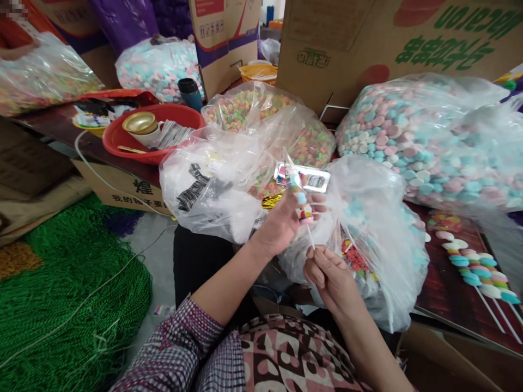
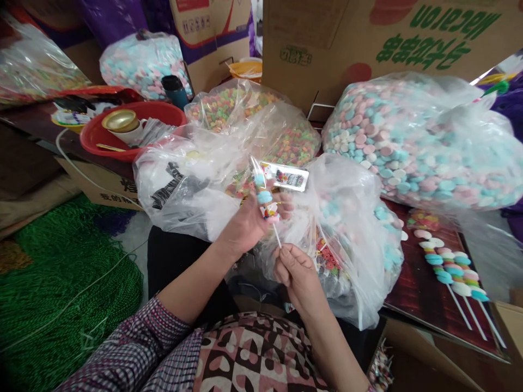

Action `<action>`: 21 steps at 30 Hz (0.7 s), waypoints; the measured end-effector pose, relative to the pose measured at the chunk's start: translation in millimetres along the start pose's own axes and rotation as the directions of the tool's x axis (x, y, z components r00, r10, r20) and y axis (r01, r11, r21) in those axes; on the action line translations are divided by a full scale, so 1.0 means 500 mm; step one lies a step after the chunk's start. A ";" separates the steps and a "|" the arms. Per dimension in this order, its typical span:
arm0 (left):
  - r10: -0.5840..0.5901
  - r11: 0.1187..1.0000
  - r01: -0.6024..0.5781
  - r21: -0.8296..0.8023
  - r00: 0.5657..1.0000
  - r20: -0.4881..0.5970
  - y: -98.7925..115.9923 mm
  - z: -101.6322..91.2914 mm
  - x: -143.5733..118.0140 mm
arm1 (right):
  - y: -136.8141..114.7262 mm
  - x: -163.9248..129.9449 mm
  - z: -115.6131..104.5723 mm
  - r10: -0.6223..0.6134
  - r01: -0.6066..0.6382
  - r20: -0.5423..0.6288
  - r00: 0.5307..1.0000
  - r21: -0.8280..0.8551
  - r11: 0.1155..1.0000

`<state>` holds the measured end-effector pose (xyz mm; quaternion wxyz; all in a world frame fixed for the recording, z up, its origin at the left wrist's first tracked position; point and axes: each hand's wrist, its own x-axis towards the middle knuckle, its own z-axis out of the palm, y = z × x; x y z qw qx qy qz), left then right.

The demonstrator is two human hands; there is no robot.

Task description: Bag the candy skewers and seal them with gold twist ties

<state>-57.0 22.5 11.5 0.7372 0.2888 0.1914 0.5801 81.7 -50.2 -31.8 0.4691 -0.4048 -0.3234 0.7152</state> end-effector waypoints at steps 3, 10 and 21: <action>0.035 0.999 -0.036 -0.032 0.999 -0.036 0.025 -0.014 0.010 | 0.001 -0.007 -0.018 0.117 -0.120 0.115 0.986 0.020 0.993; 0.038 0.997 -0.054 -0.048 0.957 -0.286 0.005 -0.008 0.020 | 0.017 0.003 -0.007 -0.131 0.069 -0.143 0.981 -0.378 0.923; -0.049 0.998 0.057 0.020 0.958 -0.284 -0.033 -0.003 0.007 | 0.005 0.016 0.023 -0.096 0.070 -0.052 0.994 -0.378 0.923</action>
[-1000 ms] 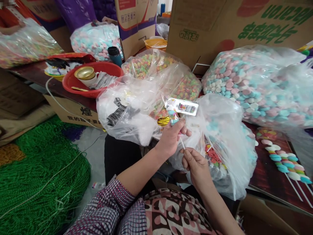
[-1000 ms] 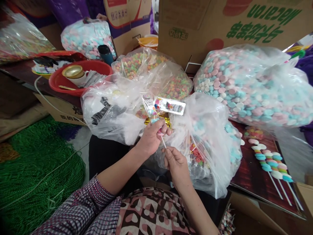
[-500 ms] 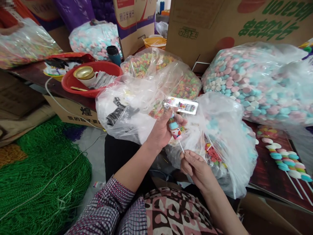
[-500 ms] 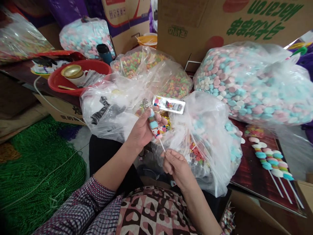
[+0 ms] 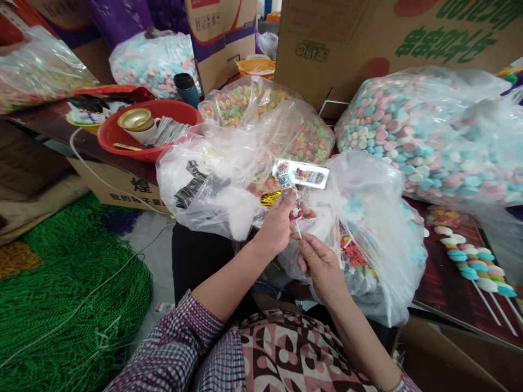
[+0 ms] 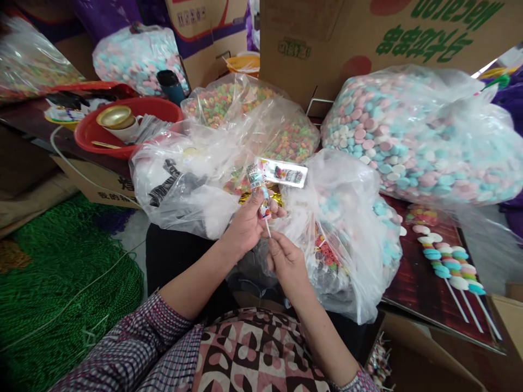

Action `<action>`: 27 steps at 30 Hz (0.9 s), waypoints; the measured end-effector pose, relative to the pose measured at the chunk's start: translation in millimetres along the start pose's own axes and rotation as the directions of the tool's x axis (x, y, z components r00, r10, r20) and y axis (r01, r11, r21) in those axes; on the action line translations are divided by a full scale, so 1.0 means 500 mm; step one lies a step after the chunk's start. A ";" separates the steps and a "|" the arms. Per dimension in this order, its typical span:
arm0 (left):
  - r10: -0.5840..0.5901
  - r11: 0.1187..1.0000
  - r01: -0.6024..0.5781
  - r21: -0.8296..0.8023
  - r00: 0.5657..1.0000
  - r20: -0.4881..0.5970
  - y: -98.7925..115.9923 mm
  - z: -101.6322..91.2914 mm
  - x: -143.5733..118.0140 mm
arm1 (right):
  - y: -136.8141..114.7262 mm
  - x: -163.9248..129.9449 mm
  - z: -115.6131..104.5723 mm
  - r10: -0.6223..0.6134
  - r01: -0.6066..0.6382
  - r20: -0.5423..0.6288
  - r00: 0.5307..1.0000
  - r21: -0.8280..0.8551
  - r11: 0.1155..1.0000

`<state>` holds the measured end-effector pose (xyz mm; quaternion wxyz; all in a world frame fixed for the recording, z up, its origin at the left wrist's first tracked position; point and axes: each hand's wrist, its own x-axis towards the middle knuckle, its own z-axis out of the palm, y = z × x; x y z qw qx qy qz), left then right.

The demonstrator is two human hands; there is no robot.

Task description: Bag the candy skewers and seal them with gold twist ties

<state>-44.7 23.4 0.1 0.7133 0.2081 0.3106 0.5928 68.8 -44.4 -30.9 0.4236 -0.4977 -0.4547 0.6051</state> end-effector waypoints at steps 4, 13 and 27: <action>-0.049 0.999 0.049 -0.002 0.995 0.082 0.000 -0.001 -0.005 | -0.009 0.009 0.000 0.023 -0.025 0.012 1.000 0.195 0.981; -0.060 0.993 0.041 0.113 0.984 0.167 -0.017 -0.012 -0.010 | -0.034 0.025 -0.026 -0.182 0.160 -0.061 0.981 -0.264 0.951; -0.217 0.976 0.209 0.059 0.918 0.332 -0.018 -0.020 -0.015 | -0.086 0.086 -0.052 -0.738 0.429 -0.091 0.669 -0.763 0.484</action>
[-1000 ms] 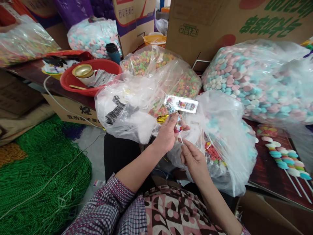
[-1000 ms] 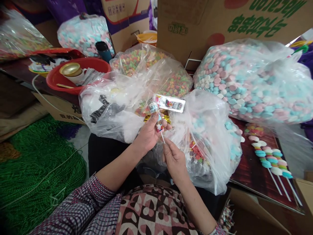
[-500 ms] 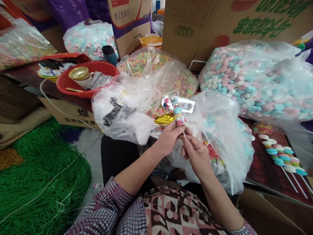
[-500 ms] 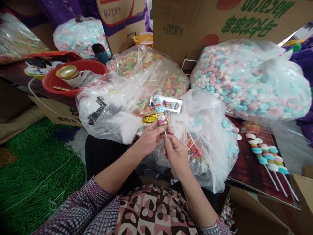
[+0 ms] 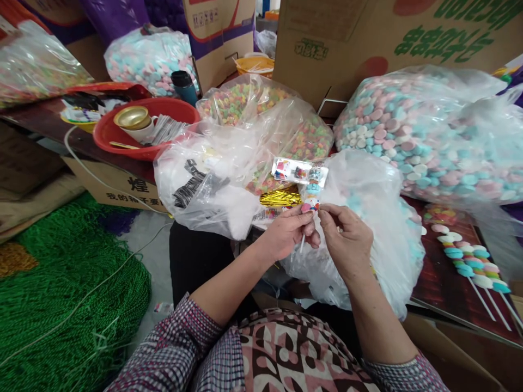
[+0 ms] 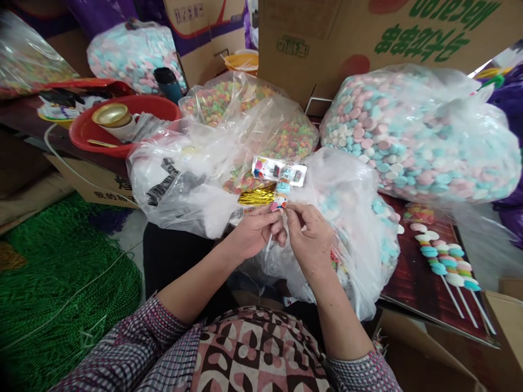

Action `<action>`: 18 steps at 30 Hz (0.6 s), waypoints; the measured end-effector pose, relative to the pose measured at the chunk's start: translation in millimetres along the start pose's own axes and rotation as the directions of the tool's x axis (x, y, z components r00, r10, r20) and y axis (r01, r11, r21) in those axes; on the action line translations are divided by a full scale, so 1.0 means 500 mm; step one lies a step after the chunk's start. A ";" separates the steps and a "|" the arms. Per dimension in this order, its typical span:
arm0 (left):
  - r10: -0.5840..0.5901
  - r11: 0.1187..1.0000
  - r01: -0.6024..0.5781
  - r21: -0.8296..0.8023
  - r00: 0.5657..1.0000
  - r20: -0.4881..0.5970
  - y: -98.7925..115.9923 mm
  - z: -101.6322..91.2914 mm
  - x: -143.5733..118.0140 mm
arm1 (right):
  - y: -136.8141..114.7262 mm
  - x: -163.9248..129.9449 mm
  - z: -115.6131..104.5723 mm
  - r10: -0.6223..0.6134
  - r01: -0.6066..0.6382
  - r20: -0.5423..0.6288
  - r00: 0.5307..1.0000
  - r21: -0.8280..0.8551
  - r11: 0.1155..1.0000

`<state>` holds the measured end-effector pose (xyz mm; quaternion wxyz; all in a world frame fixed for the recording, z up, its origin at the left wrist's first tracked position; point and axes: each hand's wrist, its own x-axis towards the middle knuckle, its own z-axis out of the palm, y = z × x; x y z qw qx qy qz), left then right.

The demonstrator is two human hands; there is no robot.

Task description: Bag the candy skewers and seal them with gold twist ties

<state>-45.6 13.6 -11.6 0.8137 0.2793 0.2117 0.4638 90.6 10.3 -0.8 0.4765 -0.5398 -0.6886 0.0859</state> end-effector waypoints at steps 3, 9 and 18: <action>-0.049 0.999 0.049 -0.012 0.999 -0.002 -0.001 -0.005 0.002 | -0.001 0.000 0.004 -0.069 0.069 -0.012 0.998 -0.053 0.996; -0.073 0.997 0.073 -0.010 0.997 -0.024 0.002 -0.003 0.002 | 0.003 -0.005 0.010 -0.125 0.120 -0.039 0.991 -0.104 0.987; 0.001 0.999 0.008 0.040 0.975 -0.223 -0.017 0.017 0.003 | 0.020 -0.001 0.022 -0.290 0.257 -0.063 0.955 -0.313 0.914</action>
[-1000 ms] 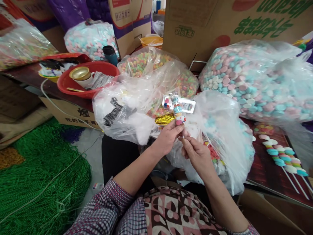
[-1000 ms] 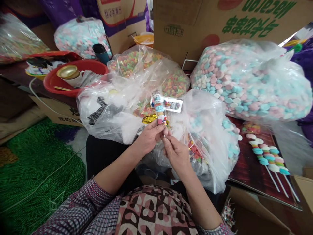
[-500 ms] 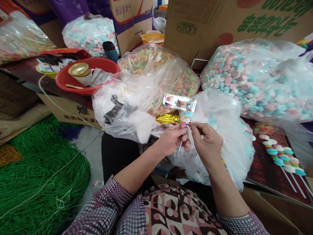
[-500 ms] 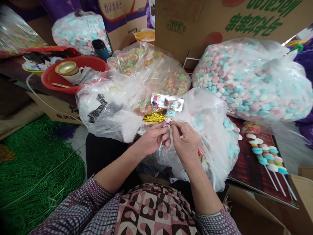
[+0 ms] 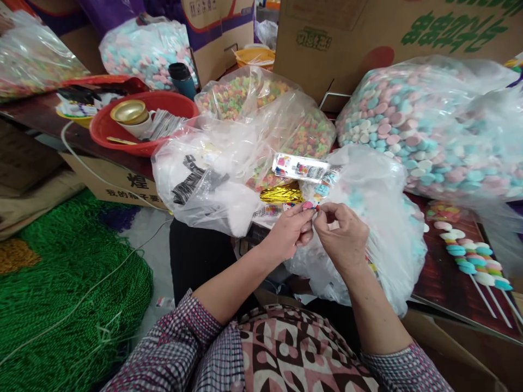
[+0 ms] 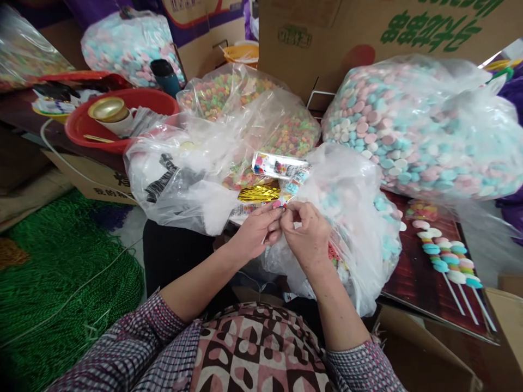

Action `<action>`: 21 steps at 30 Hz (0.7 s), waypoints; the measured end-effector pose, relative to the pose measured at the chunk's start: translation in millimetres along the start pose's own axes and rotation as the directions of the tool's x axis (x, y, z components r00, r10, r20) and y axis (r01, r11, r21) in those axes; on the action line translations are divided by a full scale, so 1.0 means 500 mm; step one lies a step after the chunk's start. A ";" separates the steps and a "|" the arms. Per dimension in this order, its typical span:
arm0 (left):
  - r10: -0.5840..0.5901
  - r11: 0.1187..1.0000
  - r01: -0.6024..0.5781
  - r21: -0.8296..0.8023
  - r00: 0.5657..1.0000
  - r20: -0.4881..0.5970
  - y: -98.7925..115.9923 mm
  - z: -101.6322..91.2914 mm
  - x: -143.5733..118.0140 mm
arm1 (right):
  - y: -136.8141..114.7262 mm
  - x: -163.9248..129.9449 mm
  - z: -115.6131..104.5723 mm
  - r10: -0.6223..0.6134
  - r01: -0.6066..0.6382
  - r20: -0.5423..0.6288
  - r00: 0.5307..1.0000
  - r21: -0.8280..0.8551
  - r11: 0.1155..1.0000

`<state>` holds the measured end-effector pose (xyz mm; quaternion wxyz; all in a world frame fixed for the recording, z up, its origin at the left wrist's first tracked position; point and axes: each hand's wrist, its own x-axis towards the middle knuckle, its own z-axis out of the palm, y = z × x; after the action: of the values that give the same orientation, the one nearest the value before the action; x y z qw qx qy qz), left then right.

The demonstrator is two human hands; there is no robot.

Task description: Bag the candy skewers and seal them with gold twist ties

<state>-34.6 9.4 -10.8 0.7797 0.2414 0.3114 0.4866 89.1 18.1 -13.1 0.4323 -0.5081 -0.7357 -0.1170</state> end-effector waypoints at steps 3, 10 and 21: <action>0.089 0.996 -0.084 0.043 0.988 -0.124 -0.007 0.011 0.002 | -0.007 -0.006 -0.005 -0.043 0.044 0.029 0.999 -0.043 0.998; 0.154 0.975 -0.126 0.182 0.977 -0.151 -0.022 0.000 0.017 | -0.001 -0.017 -0.003 0.126 -0.132 0.211 0.969 0.013 0.991; 0.128 0.955 -0.109 0.275 0.991 -0.050 -0.004 -0.014 0.015 | 0.005 -0.039 -0.009 0.285 -0.303 0.116 0.951 0.180 0.936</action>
<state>-36.1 15.8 -18.7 0.6979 0.3476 0.3861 0.4930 95.7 4.2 -25.9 0.4600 -0.5721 -0.6776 0.0442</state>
